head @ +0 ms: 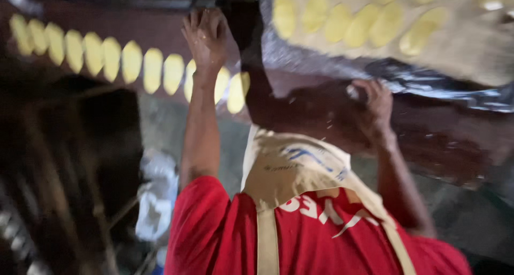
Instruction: The person places small flat pieces of dough onto a metal tray and then folds them over into a semi-circular shape.
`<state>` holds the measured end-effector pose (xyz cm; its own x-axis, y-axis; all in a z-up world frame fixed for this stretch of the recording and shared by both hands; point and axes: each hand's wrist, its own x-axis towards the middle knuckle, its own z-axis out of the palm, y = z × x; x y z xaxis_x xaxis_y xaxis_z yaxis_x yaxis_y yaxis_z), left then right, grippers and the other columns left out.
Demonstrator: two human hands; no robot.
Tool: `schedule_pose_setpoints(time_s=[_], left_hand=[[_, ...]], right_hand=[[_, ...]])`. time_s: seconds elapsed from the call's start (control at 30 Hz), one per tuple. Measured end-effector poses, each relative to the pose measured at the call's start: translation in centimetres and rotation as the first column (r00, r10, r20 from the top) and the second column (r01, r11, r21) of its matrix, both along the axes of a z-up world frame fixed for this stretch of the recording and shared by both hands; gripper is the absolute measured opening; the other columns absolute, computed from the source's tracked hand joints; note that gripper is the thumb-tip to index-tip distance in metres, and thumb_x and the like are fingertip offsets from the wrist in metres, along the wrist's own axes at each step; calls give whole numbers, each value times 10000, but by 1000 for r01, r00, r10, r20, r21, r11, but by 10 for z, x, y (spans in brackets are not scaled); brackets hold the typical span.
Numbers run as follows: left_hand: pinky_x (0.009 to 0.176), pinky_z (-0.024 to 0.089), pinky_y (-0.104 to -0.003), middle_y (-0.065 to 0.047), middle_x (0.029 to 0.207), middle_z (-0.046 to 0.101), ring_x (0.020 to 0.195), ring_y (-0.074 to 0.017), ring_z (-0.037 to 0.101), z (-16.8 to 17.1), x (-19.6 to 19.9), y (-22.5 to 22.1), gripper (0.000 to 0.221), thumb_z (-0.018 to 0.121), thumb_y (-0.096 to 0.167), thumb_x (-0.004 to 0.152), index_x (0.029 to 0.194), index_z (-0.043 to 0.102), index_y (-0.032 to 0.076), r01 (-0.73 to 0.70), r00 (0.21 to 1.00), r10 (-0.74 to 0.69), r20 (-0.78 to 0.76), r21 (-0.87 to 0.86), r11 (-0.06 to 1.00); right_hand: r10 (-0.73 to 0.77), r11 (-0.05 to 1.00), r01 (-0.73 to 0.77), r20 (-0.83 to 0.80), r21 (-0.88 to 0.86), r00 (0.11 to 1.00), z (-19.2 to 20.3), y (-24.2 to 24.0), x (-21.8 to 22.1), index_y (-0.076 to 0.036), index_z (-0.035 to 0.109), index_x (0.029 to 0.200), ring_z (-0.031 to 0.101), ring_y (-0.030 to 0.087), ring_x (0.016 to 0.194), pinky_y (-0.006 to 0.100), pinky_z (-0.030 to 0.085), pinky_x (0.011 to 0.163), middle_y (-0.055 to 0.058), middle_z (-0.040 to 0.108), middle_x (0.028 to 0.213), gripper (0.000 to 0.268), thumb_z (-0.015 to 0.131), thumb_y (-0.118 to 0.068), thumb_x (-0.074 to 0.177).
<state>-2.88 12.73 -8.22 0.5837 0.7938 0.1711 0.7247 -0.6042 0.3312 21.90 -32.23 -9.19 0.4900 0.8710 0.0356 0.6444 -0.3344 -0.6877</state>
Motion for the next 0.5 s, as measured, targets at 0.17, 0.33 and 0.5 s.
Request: schedule_pose_setpoints(time_s=[0.17,0.33,0.5], left_hand=[[792,529,-579,-193,954,650,924,-468,667,-34,-150,-6,133,788,94,965,942,661,59,212,969,-194,151,-112,971],[1007,597,-478,-143,1064,798,1103,-398,775,-72,-151,0,252,794,104,930,1181,798,125,380,925,-339,173,-344,859],[1072,530,-519,-162,1276,755,1294,-394,679,-80,-128,0,462,801,227,936,1384,718,152,569,822,-556,123,-154,808]], right_hand=[[61,994,-59,29,-92,998,6,57,-50,-147,818,1254,691,401,1184,511,470,1103,116,781,1193,192,774,-304,1153],[86,996,-87,46,34,995,-27,161,-142,-197,799,1222,733,375,1235,458,482,1165,96,814,1134,156,806,-309,1114],[262,965,-253,-156,76,952,-51,234,-217,-228,726,1099,677,225,1196,411,375,1184,-15,777,1170,59,684,-262,1075]])
